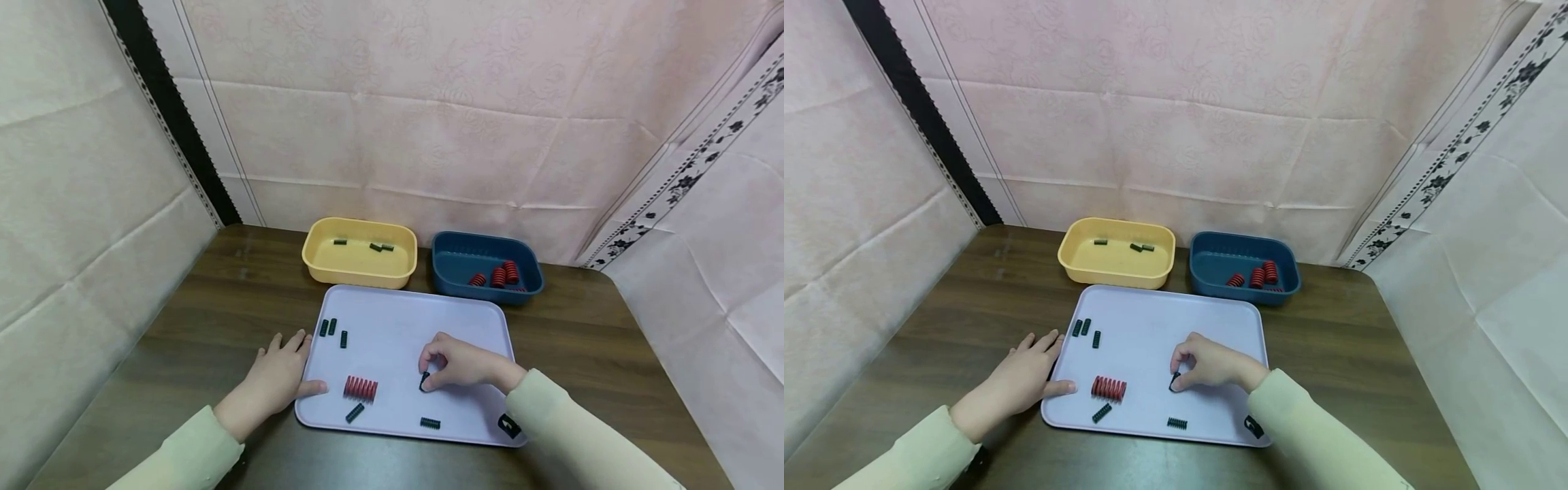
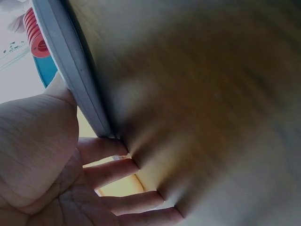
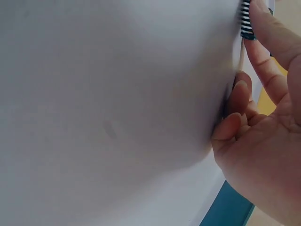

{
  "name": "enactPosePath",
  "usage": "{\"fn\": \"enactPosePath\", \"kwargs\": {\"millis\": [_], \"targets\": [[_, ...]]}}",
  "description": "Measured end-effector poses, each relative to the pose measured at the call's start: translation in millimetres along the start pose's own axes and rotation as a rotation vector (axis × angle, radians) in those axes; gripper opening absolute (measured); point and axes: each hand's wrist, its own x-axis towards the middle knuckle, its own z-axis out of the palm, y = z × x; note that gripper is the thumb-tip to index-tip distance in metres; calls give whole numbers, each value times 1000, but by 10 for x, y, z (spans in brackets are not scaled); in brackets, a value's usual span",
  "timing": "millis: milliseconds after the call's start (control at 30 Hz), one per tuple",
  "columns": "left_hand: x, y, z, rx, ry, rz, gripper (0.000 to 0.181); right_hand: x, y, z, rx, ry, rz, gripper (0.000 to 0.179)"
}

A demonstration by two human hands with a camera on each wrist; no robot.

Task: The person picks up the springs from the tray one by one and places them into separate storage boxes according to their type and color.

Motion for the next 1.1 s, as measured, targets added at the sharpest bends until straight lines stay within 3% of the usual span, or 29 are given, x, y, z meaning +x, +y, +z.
{"fn": "enactPosePath", "kwargs": {"millis": [400,700,933,1100], "targets": [[-15,-3,-4,1,4,4,97,73,34,48,-44,56,34,15],[-8,7,-9,2,-7,-4,98,76,-1,70,-121,90,-23,15],[-14,14,-38,-2,-5,-9,98,50,-66,110,-121,81,-15,33],[-14,18,-42,-8,-12,-7,98,66,-83,112,-118,76,-41,20]]}}
